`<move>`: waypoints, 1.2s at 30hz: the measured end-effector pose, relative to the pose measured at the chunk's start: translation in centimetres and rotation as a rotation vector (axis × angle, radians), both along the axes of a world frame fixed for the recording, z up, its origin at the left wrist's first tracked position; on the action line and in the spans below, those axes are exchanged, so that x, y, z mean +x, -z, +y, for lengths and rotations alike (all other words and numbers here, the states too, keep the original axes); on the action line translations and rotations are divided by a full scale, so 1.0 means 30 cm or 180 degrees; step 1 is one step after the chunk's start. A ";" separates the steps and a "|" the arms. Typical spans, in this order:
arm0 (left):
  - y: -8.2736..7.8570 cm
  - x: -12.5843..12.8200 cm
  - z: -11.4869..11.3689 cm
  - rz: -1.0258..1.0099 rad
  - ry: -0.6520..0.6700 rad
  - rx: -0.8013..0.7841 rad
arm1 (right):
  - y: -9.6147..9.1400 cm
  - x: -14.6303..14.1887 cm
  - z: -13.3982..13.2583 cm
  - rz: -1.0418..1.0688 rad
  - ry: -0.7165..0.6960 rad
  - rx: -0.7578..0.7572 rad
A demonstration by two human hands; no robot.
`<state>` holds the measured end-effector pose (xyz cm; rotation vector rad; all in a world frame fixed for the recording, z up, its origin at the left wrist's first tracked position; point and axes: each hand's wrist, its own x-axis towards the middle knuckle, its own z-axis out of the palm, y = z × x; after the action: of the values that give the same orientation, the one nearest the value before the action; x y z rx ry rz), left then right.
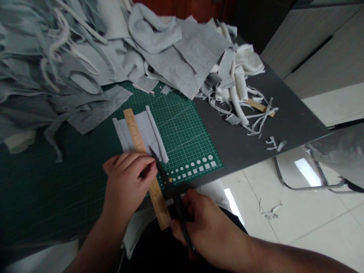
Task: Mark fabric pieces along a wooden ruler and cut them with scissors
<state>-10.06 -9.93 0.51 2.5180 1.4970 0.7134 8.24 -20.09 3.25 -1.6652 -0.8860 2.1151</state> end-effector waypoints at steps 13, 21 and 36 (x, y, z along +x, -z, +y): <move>-0.007 -0.001 -0.001 -0.0081 0.0219 -0.0077 | -0.018 -0.006 0.033 -0.0096 0.0014 -0.0019; -0.002 -0.004 0.002 -0.0118 0.0255 -0.0089 | -0.013 -0.013 0.039 -0.0092 0.0090 -0.0065; 0.003 -0.007 0.006 -0.0335 0.0632 -0.0147 | -0.026 0.003 0.073 -0.0148 0.0167 -0.0032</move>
<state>-10.28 -9.76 0.42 2.5061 1.1958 0.7567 8.32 -17.91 4.03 -1.7298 -0.8370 2.0576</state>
